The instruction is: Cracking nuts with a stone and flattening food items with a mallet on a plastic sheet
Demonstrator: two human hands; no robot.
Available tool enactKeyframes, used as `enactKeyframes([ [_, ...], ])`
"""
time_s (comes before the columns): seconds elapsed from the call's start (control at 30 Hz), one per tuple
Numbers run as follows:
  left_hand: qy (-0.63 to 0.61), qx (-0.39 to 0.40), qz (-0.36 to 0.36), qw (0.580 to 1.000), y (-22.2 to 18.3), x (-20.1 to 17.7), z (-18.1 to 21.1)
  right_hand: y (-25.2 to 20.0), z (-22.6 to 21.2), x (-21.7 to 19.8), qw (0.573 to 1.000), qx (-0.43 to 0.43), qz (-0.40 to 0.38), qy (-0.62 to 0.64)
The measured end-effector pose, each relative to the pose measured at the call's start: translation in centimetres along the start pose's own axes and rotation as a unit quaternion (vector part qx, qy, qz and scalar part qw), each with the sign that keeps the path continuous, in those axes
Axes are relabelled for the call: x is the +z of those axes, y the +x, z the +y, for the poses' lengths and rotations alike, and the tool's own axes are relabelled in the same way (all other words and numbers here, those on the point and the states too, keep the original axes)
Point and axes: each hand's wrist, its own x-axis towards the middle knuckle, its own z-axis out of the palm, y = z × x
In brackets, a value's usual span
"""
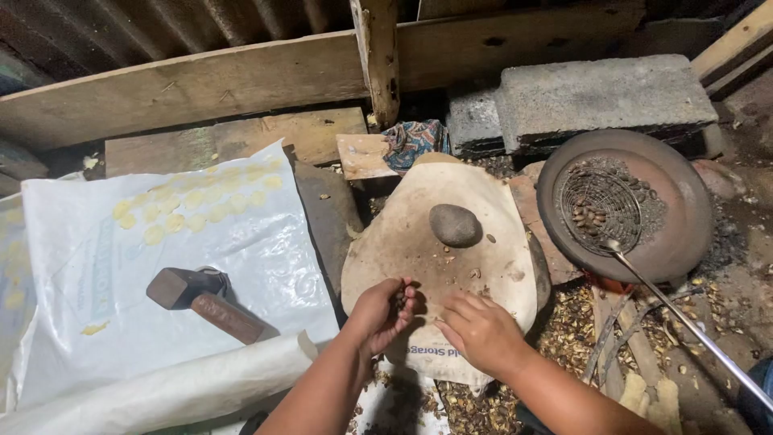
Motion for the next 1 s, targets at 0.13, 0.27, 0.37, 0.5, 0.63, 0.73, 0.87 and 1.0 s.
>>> enactKeyframes([
  [0.13, 0.086, 0.039, 0.040, 0.995, -0.9, 0.0, -0.4, 4.3, 7.1, 0.4, 0.994, 0.094, 0.043, 0.036],
  [0.27, 0.096, 0.085, 0.024, 0.991, -0.4, -1.2, 0.4, 7.5, 10.9, -2.7, 0.967, 0.241, 0.071, 0.036],
  [0.37, 0.036, 0.061, 0.031, 0.997, 1.4, -2.2, 0.0, 5.4, 13.1, 0.9, 0.955, 0.297, -0.019, -0.005],
  [0.5, -0.076, 0.038, 0.034, 0.996, 2.4, -0.2, -0.7, 4.2, 10.8, 1.7, 0.951, 0.295, 0.094, -0.006],
  [0.63, -0.153, 0.011, 0.007, 0.988, 4.1, 0.0, -1.8, 8.4, 3.8, -3.8, 0.954, 0.242, 0.018, 0.178],
  [0.73, -0.173, -0.005, 0.002, 0.985, 5.6, -1.4, -2.1, 11.5, 5.7, -5.2, 0.992, 0.120, 0.016, 0.020],
  [0.87, 0.078, 0.098, 0.040, 0.991, 4.1, 0.0, -1.4, 10.1, 6.7, -3.4, 0.981, 0.151, -0.124, 0.022],
  [1.0, 0.551, 0.343, 0.094, 0.755, 5.7, 1.8, -2.5, 3.6, 5.5, -2.8, 0.944, 0.270, -0.129, 0.142],
])
